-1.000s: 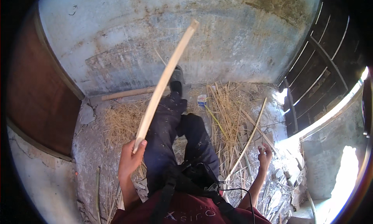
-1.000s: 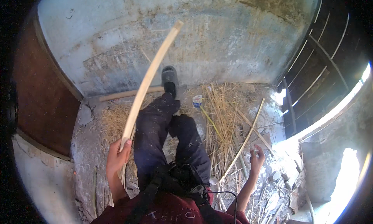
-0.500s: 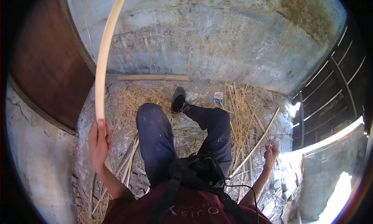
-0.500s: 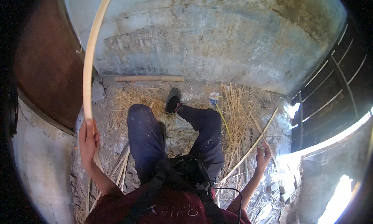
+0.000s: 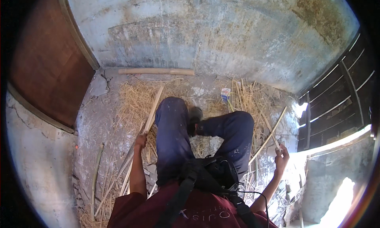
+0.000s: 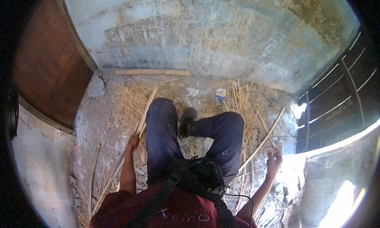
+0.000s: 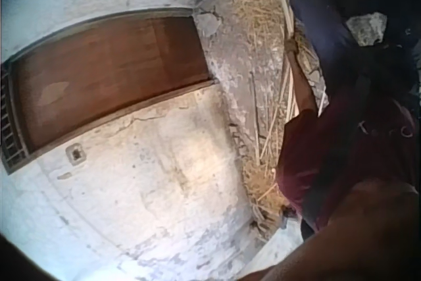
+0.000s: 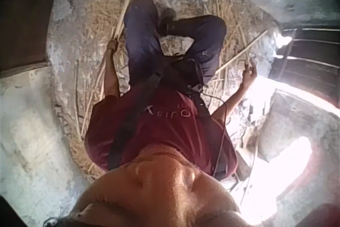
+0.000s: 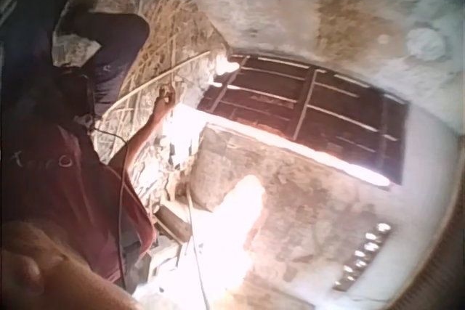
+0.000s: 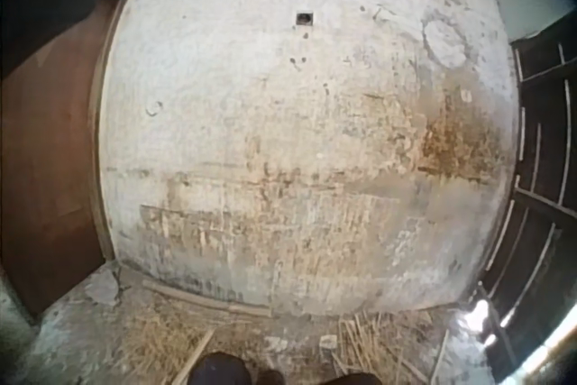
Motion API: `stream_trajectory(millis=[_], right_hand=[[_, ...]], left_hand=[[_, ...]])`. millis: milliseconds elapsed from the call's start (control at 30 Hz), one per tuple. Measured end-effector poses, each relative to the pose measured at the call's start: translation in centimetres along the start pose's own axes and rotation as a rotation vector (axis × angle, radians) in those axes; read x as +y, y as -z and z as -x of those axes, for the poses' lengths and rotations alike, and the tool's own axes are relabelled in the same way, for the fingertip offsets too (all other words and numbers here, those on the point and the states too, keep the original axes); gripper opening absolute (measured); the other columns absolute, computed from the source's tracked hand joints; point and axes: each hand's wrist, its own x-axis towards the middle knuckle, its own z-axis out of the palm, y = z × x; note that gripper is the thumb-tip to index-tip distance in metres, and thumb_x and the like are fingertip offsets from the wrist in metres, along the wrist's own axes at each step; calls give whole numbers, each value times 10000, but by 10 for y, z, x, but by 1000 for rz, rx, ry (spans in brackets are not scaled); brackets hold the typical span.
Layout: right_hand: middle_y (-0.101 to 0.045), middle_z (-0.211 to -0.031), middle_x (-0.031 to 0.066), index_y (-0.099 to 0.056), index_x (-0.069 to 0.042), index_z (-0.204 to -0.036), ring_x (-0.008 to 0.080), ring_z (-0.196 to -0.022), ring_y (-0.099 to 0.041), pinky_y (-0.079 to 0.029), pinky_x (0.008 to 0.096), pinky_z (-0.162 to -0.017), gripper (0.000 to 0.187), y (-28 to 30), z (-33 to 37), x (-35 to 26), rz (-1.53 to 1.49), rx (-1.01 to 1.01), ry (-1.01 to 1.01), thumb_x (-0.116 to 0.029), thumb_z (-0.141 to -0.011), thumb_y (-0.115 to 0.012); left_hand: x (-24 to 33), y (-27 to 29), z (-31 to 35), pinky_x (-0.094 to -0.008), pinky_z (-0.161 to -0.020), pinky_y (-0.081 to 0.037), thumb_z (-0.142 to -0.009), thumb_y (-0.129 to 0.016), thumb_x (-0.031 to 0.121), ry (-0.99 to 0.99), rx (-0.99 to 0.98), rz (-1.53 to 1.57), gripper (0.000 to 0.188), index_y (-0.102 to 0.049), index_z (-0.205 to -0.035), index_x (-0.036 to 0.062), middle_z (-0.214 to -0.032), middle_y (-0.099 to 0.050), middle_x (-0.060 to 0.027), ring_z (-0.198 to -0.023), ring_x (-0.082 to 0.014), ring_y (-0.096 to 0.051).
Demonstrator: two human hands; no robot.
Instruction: The person sits on a floor and uses a knife to shave thin strips from a length of bamboo, repeatedly running the blade along the wood to remove shavings and smooth the surface.
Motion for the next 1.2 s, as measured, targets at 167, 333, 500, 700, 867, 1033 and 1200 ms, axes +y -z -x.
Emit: stream_trajectory(millis=[167, 333, 500, 700, 867, 1033, 1200], right_hand=[[-514, -699, -47, -729, -33, -1330, 45, -524, -411, -320, 261, -480, 369, -9, 2, 4, 31, -16, -8, -136, -978, -770], [-576, -753, -28, -770, -30, -1320, 57, -512, -419, -317, 275, -471, 356, 8, -26, 46, 200, 51, 149, -139, -982, -765], [-733, -1191, 88, -762, -69, -1352, 205, -1072, -614, -560, 425, -917, 395, 2, -30, -52, 225, 102, 209, -115, -960, -765], [-645, -1127, 57, -721, -81, -1365, 199, -1008, -592, -552, 433, -866, 404, -44, -31, -176, 156, -5, 421, -82, -962, -758], [-661, -1091, 106, -710, -86, -1371, 256, -953, -639, -551, 397, -843, 482, -95, -20, -254, 74, -231, 729, -20, -900, -787], [-697, -1119, 164, -716, -102, -1354, 376, -1027, -699, -561, 441, -889, 493, -164, -18, -311, 101, -294, 1067, -67, -874, -818], [-739, -1167, 158, -734, -102, -1320, 382, -1015, -723, -572, 467, -869, 458, -241, -97, -293, 161, -504, 1106, -117, -871, -825]], left_hand=[[48, 33, -13, -525, -814, -587, -1040, -537, 641, -113, 69, -134, 703, -773, -974, -17, -902, -767, -277, -854, -431, -772], [151, 52, 15, -599, -885, -567, -1037, -589, 442, -407, 342, -426, 457, -768, -1042, 22, -990, -744, -314, -984, -502, -726], [277, 102, 68, -614, -835, -562, -1021, -653, 315, -658, 421, -439, 320, -729, -1033, 4, -900, -730, -309, -912, -510, -722], [377, 113, 124, -580, -733, -591, -1012, -670, 233, -963, 426, -533, 266, -692, -1149, 6, -837, -737, -256, -797, -480, -734], [443, 63, 191, -583, -700, -565, -1012, -686, 219, -988, 434, -602, 215, -693, -1153, 57, -835, -732, -220, -789, -465, -727], [468, 16, 208, -556, -665, -567, -996, -710, 223, -1158, 402, -525, 227, -692, -1169, 76, -838, -722, -192, -763, -439, -724], [491, -15, 202, -535, -716, -567, -976, -722, 196, -1318, 353, -451, 217, -694, -1154, 73, -896, -723, -171, -804, -405, -727]])
